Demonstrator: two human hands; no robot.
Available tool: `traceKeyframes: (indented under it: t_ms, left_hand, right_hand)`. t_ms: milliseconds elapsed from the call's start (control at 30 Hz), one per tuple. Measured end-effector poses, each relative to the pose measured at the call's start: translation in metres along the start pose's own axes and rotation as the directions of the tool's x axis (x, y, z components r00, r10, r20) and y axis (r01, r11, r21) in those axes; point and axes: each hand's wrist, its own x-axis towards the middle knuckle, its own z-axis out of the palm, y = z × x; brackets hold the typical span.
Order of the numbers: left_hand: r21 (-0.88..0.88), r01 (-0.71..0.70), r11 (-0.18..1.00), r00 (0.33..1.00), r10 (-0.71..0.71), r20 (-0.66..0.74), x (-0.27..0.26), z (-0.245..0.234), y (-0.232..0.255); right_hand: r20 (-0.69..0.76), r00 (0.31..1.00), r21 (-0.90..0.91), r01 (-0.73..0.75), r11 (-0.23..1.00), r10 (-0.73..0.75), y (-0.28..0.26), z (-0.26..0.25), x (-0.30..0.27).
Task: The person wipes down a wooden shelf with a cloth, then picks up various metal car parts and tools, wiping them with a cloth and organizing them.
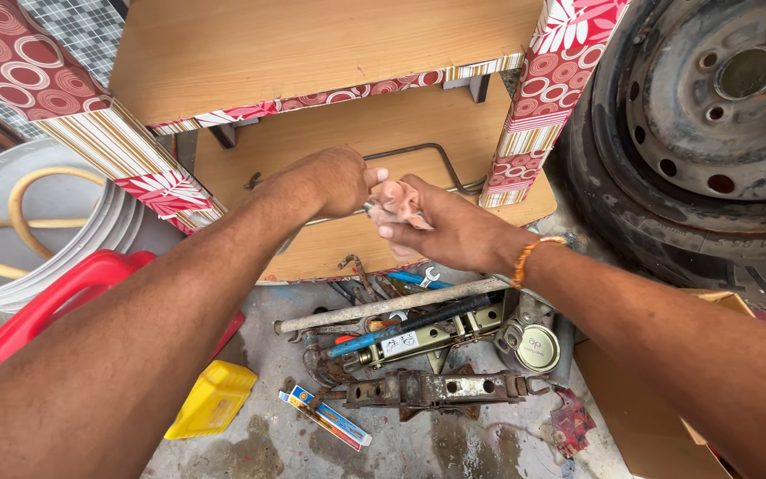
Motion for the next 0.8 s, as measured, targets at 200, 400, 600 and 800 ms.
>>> traceKeyframes:
  t_ms: [200, 400, 600, 800]
  left_hand:
    - [-0.346, 0.157, 0.925, 0.949, -0.044, 0.313, -0.009, -0.015, -0.015]
    - [-0.430, 0.242, 0.870, 0.927, -0.077, 0.366, -0.016, -0.015, -0.019]
    - [-0.470, 0.298, 0.831, 0.901, -0.082, 0.426, -0.019, -0.022, -0.008]
    - [-0.621, 0.287, 0.729, 0.924, -0.039, 0.382, -0.018, -0.043, -0.014]
  right_hand:
    - [0.241, 0.962, 0.399, -0.222, 0.890, 0.132, 0.031, -0.010, -0.007]
    - [0.284, 0.916, 0.252, -0.356, 0.900, 0.283, 0.022, -0.015, -0.010]
    - [0.295, 0.934, 0.426, -0.317, 0.847, 0.201, 0.034, -0.015, -0.015]
    - [0.118, 0.992, 0.558, -0.036, 0.829, -0.037, 0.021, -0.030, -0.025]
